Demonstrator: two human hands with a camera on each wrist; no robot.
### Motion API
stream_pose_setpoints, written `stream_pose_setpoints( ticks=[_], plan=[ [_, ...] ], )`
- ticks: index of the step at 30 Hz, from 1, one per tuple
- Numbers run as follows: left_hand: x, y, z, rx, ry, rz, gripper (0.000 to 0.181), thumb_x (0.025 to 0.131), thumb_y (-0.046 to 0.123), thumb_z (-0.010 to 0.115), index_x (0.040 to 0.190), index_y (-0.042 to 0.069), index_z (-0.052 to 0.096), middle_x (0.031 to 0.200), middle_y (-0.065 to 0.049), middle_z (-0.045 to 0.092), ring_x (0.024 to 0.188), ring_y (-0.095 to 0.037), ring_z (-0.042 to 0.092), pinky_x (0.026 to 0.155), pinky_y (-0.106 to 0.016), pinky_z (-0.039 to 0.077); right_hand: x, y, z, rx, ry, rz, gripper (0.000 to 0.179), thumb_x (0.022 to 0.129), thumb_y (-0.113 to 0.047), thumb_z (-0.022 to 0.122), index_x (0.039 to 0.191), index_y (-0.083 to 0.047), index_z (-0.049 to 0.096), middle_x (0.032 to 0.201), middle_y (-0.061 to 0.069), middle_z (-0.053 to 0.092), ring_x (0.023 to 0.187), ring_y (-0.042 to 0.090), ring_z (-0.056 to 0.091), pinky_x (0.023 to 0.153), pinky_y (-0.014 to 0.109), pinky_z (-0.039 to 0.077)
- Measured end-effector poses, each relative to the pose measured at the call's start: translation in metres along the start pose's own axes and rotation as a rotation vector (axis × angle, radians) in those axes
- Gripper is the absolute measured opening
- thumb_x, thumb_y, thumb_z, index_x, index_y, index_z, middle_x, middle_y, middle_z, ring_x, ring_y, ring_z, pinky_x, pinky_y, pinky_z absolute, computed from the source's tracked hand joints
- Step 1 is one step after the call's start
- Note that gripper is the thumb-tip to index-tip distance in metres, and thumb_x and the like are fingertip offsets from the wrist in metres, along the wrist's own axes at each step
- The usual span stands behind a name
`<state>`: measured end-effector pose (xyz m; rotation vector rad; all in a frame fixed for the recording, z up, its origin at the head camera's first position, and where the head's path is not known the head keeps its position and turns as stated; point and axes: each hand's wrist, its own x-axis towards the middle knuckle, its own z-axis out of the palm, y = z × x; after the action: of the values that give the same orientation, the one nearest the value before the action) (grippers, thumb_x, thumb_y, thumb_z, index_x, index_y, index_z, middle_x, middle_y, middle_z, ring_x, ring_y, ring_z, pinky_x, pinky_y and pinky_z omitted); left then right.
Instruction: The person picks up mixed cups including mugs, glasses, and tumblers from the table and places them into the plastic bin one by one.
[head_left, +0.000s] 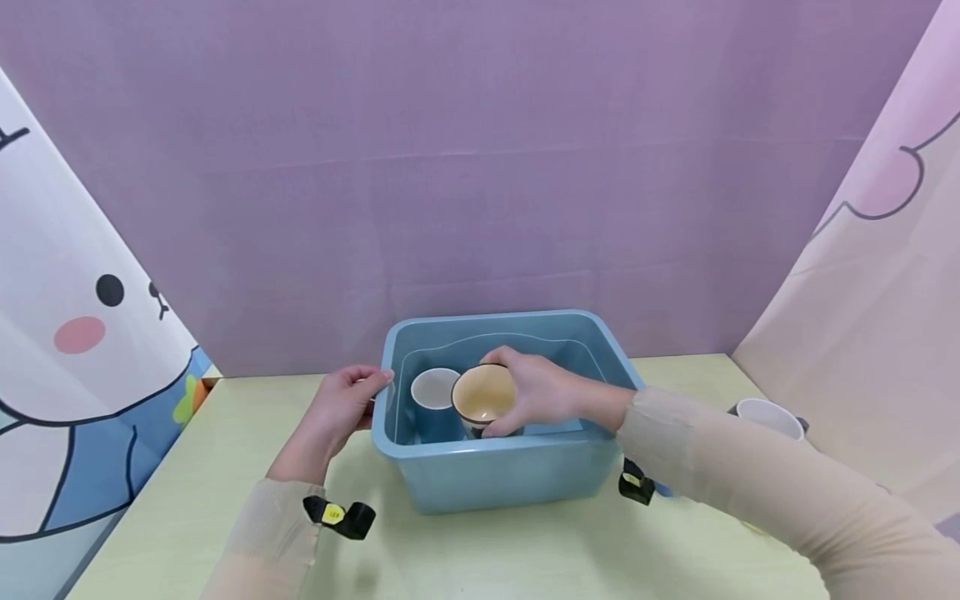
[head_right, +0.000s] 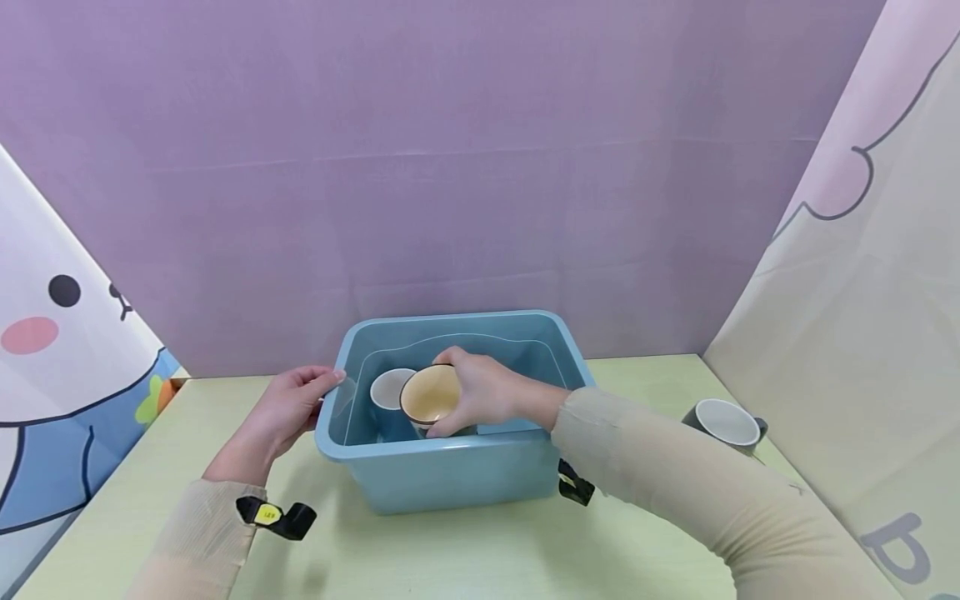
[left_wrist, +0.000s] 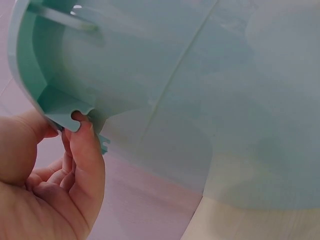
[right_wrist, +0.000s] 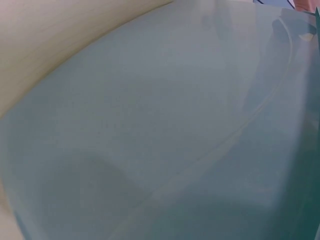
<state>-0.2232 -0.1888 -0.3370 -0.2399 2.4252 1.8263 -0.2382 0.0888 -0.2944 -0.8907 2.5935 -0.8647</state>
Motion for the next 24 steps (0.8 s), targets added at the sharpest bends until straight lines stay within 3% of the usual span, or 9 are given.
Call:
stream_pose_setpoints(
  ticks=[24],
  plan=[
    [0.002,-0.001,0.003,-0.02,-0.007,0.006,0.046,0.094,0.037,0.056,0.125,0.003,0.053,0.096,-0.008,0.062,0.07,-0.015,0.061,0.068,-0.027,0.056,0.009,0.001,0.016,-0.027,0.003,-0.007,0.08,0.069,-0.027,0.084,0.132,-0.009,0.04,0.121,0.006,0.056,0.1,0.021,0.057,0.084,0.033,0.049]
  ],
)
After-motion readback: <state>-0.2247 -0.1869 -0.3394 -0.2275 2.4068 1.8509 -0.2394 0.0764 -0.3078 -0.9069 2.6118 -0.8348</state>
